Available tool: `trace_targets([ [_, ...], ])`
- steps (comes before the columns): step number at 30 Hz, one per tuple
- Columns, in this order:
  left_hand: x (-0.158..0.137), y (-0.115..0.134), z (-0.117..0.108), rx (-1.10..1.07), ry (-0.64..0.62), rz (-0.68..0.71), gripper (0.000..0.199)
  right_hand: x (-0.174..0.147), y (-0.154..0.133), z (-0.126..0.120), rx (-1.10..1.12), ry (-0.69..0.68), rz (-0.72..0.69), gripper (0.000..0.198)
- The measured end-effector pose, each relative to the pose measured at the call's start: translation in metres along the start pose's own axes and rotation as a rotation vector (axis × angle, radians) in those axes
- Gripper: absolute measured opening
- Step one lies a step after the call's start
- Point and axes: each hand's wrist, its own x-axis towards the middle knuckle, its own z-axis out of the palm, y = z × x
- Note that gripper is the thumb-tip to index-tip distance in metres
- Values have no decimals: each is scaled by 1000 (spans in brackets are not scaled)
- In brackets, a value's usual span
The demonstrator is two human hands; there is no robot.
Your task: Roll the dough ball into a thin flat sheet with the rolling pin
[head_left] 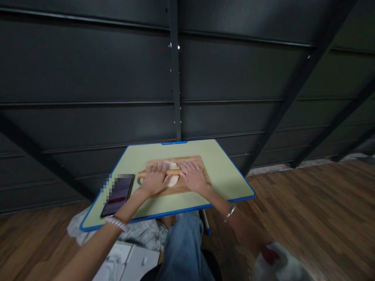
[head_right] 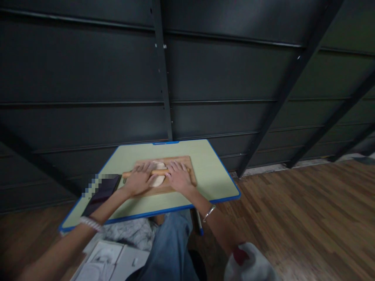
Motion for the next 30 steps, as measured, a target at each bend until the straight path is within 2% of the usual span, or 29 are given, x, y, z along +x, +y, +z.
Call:
trace_targets([
  [3, -11, 9, 3, 71, 59, -143, 63, -5, 1, 0, 0, 0, -15, 44],
  [6, -8, 13, 2, 37, 52, -223, 65, 6, 3, 4, -1, -2, -1, 48],
  [10, 10, 4, -2, -74, 10, -278, 63, 34, 8, 13, -20, -21, 35, 49],
  [14, 36, -12, 3, -104, -50, -369, 60, 67, 16, 25, -32, -63, 52, 45],
  [19, 59, -33, 15, -155, -152, -386, 65, 104, 23, 35, -57, -162, 44, 42],
  [25, 74, -55, 30, -195, -73, -372, 63, 149, 29, 50, 5, -301, 61, 46],
  [30, 87, -70, 37, -211, -79, -348, 63, 183, 36, 69, 51, -413, 65, 53],
])
